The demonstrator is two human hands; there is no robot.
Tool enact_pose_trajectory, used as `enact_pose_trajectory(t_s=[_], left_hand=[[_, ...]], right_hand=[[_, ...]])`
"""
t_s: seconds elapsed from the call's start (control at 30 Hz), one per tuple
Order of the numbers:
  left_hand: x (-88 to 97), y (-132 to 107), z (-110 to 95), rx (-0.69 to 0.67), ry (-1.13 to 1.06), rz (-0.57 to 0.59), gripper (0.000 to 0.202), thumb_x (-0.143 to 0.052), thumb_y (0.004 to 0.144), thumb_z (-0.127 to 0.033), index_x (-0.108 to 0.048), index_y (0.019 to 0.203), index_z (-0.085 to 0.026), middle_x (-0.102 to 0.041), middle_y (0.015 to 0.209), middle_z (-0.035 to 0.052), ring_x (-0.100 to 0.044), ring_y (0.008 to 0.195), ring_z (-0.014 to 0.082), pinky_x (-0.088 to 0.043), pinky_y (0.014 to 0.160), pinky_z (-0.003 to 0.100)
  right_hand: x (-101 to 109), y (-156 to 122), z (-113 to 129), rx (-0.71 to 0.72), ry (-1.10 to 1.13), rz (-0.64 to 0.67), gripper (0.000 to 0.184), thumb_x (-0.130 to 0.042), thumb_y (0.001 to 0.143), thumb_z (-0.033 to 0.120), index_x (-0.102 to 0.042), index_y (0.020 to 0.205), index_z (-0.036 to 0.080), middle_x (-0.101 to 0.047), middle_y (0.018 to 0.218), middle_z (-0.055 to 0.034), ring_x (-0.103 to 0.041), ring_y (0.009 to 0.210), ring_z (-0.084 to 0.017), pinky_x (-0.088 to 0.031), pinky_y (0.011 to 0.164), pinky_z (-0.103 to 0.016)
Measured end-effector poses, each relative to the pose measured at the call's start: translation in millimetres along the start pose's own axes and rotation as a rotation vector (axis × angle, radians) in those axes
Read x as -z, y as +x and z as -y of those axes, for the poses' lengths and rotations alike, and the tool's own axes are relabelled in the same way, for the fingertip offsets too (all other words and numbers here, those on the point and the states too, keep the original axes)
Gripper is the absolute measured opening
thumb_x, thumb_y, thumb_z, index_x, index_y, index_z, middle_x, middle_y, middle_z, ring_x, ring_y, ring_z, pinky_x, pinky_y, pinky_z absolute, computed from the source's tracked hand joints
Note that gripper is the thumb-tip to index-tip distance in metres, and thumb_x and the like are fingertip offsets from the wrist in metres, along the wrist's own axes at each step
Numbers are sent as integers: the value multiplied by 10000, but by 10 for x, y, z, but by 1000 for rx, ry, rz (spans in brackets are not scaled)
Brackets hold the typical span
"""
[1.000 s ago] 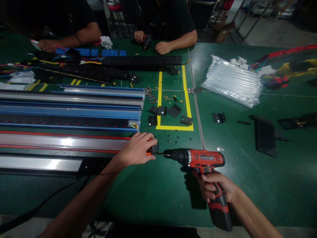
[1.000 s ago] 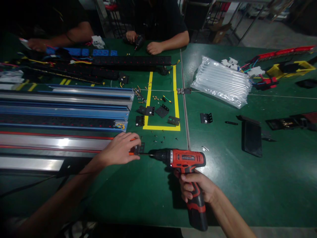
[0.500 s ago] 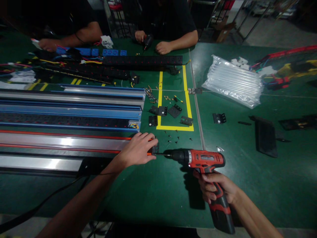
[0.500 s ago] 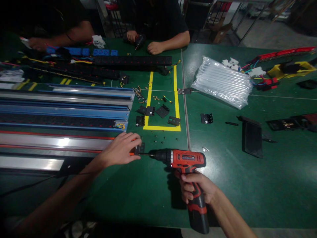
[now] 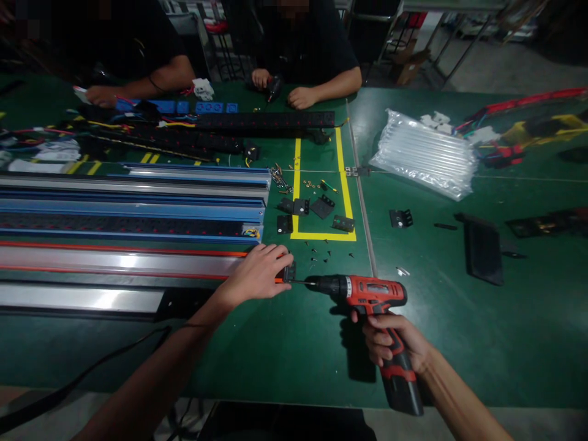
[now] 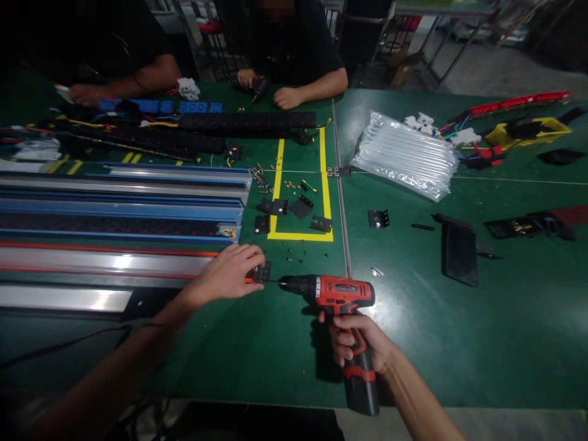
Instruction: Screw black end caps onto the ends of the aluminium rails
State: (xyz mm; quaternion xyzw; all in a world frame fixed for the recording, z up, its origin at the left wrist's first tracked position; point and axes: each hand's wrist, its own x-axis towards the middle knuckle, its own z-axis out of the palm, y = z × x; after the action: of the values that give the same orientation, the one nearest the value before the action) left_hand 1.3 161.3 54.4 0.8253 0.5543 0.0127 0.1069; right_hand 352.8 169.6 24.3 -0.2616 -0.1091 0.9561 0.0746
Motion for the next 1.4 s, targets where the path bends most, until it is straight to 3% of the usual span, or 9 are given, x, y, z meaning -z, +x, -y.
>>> enact_pose_trajectory(t_s=[0.4, 0.8, 1.1, 1.23, 1.4], left_hand=[[25, -29, -8, 4, -42, -25, 427, -689, 755, -534, -555, 1020, -227, -580, 1072, 45, -559, 1016, 243, -356, 851, 365], [-9, -31, -5, 1, -13, -63, 430, -724, 719, -514, -551, 999, -237, -582, 1041, 44, -569, 974, 243, -352, 807, 354], [-12, -43, 10, -11, -21, -53, 445, -735, 701, -524, -565, 1000, -241, -583, 1038, 42, -558, 973, 240, -358, 825, 349], [-17, -51, 21, -18, -57, -83, 527, -746, 673, -561, -587, 1075, -259, -563, 1141, 61, -519, 1068, 268, -358, 906, 391], [-12, -91, 27, -38, -85, -172, 786, -679, 659, -704, -517, 1287, -259, -406, 1412, 131, -382, 1277, 348, -290, 1037, 514]], right_hand=[[-126, -17, -175, 106, 35, -50, 215, -593, 860, 250, -609, 1039, 133, -387, 505, 107, -342, 403, -59, -433, 492, -232], [-308, 44, -740, 271, 154, -113, 219, -657, 818, 247, -606, 1001, 138, -338, 485, 125, -320, 395, -57, -421, 487, -230], [-255, -69, -1096, 362, 228, -132, 275, -711, 779, 279, -616, 1001, 147, -292, 483, 133, -282, 396, -47, -395, 473, -211], [-234, -197, -1175, 454, 236, -167, 270, -717, 770, 272, -618, 996, 165, -265, 488, 135, -262, 398, -41, -376, 476, -199], [-213, -324, -1266, 537, 302, -250, 220, -749, 739, 255, -613, 895, 180, -237, 501, 134, -260, 409, -32, -370, 481, -188]])
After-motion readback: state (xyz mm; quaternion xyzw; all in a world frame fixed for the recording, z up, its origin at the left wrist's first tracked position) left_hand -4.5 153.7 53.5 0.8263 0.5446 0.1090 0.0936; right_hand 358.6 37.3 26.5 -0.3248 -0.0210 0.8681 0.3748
